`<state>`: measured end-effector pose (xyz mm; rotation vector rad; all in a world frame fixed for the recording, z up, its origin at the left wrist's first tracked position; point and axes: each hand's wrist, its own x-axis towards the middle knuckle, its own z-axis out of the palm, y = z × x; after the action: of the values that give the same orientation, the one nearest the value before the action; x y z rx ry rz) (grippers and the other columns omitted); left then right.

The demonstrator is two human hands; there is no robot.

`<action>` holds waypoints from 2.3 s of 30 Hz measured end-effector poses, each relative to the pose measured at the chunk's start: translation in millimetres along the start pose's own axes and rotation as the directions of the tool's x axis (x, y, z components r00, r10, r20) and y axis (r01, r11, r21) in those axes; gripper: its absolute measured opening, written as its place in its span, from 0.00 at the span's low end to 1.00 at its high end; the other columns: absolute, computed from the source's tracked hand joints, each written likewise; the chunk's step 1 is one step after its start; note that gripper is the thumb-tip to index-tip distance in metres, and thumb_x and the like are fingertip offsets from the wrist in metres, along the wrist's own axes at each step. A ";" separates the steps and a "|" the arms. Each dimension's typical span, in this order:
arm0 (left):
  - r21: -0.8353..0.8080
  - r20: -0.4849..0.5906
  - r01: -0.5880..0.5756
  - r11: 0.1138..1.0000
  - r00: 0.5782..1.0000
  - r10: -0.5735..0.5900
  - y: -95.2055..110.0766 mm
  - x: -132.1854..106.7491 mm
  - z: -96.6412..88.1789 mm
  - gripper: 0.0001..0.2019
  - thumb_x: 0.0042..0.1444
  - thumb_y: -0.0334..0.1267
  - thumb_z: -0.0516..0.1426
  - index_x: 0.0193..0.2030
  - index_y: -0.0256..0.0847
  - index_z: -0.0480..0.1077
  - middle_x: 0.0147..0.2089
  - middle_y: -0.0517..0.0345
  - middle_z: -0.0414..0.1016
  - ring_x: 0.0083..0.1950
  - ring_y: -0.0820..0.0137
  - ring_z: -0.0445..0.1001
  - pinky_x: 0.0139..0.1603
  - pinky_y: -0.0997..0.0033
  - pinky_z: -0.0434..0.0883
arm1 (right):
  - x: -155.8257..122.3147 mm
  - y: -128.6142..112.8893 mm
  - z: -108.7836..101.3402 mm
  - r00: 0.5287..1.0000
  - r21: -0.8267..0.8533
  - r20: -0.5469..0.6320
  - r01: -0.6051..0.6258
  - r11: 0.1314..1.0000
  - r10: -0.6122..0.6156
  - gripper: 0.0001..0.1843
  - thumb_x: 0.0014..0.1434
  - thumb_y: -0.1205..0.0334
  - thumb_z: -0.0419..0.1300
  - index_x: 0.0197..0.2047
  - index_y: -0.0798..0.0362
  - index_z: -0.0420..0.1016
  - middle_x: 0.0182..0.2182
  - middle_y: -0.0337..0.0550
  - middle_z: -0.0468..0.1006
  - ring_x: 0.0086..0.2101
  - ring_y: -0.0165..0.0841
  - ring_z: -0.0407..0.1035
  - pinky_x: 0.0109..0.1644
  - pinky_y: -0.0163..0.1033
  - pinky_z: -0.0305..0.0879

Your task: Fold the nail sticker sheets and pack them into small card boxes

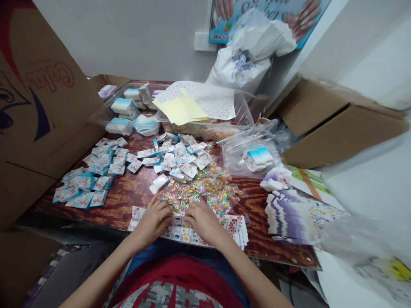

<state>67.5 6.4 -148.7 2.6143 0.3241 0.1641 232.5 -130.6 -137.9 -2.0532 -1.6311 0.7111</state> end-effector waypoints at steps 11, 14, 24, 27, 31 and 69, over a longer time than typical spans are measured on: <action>0.054 -0.428 0.023 0.998 0.904 0.002 50.9 15.1 -27.4 0.31 0.64 0.37 0.55 0.72 0.40 0.50 0.75 0.40 0.46 0.75 0.51 0.42 0.71 0.40 0.46 | -2.2 -34.2 -54.6 0.940 0.357 -0.334 0.194 0.914 -0.069 0.12 0.66 0.69 0.54 0.29 0.52 0.68 0.30 0.39 0.69 0.35 0.34 0.65 0.40 0.38 0.58; -0.253 -0.344 -0.095 0.963 0.939 0.002 51.1 17.6 -22.0 0.26 0.66 0.31 0.49 0.70 0.42 0.55 0.69 0.45 0.62 0.70 0.60 0.60 0.68 0.54 0.61 | -8.0 -55.7 -52.5 0.905 0.279 -0.385 0.301 0.912 -0.181 0.11 0.67 0.70 0.52 0.33 0.52 0.69 0.33 0.41 0.71 0.38 0.35 0.65 0.44 0.40 0.60; -0.679 -0.122 0.124 0.724 0.953 -0.277 49.9 6.0 -50.1 0.17 0.66 0.44 0.52 0.55 0.44 0.76 0.54 0.52 0.79 0.54 0.61 0.77 0.58 0.62 0.71 | -12.7 -32.5 -37.8 0.928 0.177 -0.368 0.124 0.976 -0.051 0.10 0.65 0.71 0.51 0.36 0.51 0.70 0.32 0.42 0.73 0.37 0.38 0.66 0.44 0.43 0.60; -0.759 -0.046 0.157 0.631 0.955 -0.293 47.4 4.5 -54.0 0.20 0.66 0.50 0.51 0.52 0.43 0.78 0.53 0.51 0.79 0.54 0.59 0.76 0.59 0.61 0.69 | -10.7 -25.0 -32.0 0.957 0.358 -0.289 0.089 0.930 0.019 0.11 0.65 0.71 0.52 0.33 0.52 0.70 0.30 0.40 0.72 0.34 0.35 0.67 0.39 0.38 0.59; -0.930 0.101 0.224 0.292 0.919 -0.382 39.4 9.6 -42.9 0.21 0.63 0.54 0.53 0.44 0.40 0.80 0.43 0.52 0.81 0.45 0.61 0.77 0.49 0.66 0.72 | -7.9 -29.0 -30.2 0.974 0.501 -0.226 0.146 0.853 -0.033 0.10 0.64 0.70 0.54 0.34 0.51 0.75 0.30 0.38 0.72 0.34 0.33 0.68 0.39 0.36 0.60; -0.917 0.157 0.334 0.217 0.804 -0.574 17.2 7.8 10.0 0.24 0.52 0.59 0.61 0.29 0.35 0.73 0.24 0.60 0.72 0.27 0.71 0.69 0.29 0.75 0.66 | -1.7 -28.2 0.2 0.959 0.809 -0.155 -0.014 0.587 0.236 0.12 0.65 0.53 0.53 0.41 0.52 0.73 0.31 0.39 0.73 0.30 0.31 0.66 0.33 0.35 0.62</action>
<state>80.2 -10.8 -148.6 1.2394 0.8104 0.3167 210.7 -126.0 -120.6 -1.4789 -0.7609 0.9677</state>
